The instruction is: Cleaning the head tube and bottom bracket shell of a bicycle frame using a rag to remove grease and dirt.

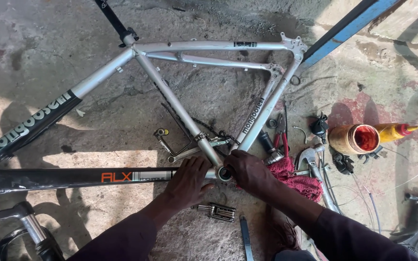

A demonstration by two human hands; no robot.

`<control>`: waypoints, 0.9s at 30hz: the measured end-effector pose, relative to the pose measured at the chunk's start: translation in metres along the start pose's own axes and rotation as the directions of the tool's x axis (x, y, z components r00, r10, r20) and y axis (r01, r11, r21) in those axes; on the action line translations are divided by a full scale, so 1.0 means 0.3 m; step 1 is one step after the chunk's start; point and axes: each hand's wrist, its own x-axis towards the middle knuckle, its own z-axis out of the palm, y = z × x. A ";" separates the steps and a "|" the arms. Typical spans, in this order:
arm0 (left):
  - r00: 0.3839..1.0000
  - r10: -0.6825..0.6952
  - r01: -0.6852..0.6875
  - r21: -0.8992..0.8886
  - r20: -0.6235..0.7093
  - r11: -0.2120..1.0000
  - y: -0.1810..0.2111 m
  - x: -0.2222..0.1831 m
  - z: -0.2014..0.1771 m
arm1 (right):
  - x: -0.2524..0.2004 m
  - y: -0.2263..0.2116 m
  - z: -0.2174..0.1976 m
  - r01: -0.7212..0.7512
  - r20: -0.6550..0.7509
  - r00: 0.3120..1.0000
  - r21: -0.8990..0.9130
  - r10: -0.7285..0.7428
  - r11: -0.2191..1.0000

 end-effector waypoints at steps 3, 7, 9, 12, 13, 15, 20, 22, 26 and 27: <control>1.000 0.001 -0.001 -0.029 0.001 1.000 -0.009 -0.003 0.007 | -0.029 -0.024 0.009 -0.054 -0.030 0.998 0.010 0.054 0.999; 1.000 0.000 0.000 -0.003 -0.006 1.000 -0.017 -0.003 0.020 | -0.012 -0.154 -0.069 -0.016 -0.059 0.998 -0.061 0.013 0.998; 1.000 0.018 -0.019 -0.031 -0.010 0.999 -0.017 -0.005 0.021 | 0.002 -0.248 -0.108 -0.509 0.074 0.859 0.214 0.506 0.833; 1.000 0.021 -0.021 -0.027 -0.008 0.999 -0.023 -0.002 0.042 | -0.051 -0.122 -0.029 -0.191 0.028 0.978 -0.284 0.207 0.940; 1.000 0.024 -0.024 -0.027 -0.007 0.999 -0.019 -0.003 0.038 | -0.058 -0.138 -0.048 -0.194 0.026 0.977 -0.285 0.210 0.939; 0.997 0.051 -0.048 0.048 -0.056 0.998 -0.011 -0.003 0.032 | -0.072 -0.168 -0.086 -0.605 0.155 0.795 0.267 0.586 0.750; 0.999 -0.007 0.004 0.061 0.041 0.998 -0.007 -0.004 0.047 | -0.133 -0.139 -0.042 -0.545 0.054 0.740 0.633 0.671 0.550; 1.000 0.000 -0.001 0.045 0.031 0.999 -0.014 0.001 0.043 | -0.122 -0.139 -0.046 -0.479 -0.002 0.751 0.686 0.660 0.548; 1.000 0.007 -0.009 0.089 0.021 0.996 -0.022 0.002 0.070 | -0.082 -0.207 -0.100 -0.542 0.044 0.728 0.647 0.684 0.536; 0.999 -0.003 -0.003 0.129 0.048 0.992 -0.024 0.002 0.080 | -0.070 -0.227 -0.111 -0.586 0.072 0.705 0.619 0.706 0.523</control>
